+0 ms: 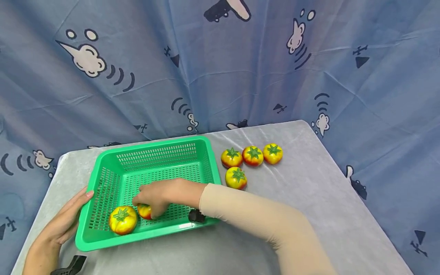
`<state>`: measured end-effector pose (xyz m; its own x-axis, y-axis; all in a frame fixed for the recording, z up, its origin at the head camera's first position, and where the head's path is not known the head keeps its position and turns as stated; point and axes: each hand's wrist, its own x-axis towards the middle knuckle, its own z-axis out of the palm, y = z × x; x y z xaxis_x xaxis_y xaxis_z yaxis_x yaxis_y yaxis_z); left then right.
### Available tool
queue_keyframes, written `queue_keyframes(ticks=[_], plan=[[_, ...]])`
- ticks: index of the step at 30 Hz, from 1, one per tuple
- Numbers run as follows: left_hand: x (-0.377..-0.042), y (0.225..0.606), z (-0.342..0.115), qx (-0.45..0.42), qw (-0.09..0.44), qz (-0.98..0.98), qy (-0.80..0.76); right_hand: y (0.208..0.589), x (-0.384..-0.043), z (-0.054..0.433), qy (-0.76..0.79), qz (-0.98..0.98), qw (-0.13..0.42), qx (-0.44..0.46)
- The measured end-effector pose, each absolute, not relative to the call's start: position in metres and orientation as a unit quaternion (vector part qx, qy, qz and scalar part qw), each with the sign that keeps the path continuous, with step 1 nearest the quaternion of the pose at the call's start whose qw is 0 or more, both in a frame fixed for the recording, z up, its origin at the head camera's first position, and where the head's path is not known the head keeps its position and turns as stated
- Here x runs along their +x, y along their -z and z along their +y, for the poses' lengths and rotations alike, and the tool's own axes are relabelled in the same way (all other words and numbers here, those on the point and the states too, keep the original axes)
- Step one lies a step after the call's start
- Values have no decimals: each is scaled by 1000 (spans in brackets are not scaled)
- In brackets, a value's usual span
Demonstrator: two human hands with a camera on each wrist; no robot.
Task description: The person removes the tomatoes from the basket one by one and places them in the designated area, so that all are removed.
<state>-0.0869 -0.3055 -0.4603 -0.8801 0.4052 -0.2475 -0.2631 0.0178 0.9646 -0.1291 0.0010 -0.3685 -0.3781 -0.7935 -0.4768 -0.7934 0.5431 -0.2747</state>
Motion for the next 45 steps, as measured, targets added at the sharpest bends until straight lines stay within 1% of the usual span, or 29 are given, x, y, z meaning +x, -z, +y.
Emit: queue_keyframes(ticks=[4, 10, 23, 29, 38, 45], plan=[[-87, 460, -307, 57, 245, 666, -702, 364, -130, 7, 30, 831, 279, -480], [-89, 458, -309, 73, 254, 655, -708, 352, -130, 23, 50, 835, 248, -490], [-89, 461, -308, 65, 246, 653, -713, 342, -121, 56, 103, 854, 211, -464], [-86, 461, -306, 65, 244, 651, -716, 338, -115, 73, 140, 860, 183, -455], [-82, 460, -300, 44, 253, 671, -696, 344, -108, 105, 196, 873, 114, -431], [-84, 456, -303, 58, 244, 668, -700, 343, -110, 123, 245, 874, 49, -416]])
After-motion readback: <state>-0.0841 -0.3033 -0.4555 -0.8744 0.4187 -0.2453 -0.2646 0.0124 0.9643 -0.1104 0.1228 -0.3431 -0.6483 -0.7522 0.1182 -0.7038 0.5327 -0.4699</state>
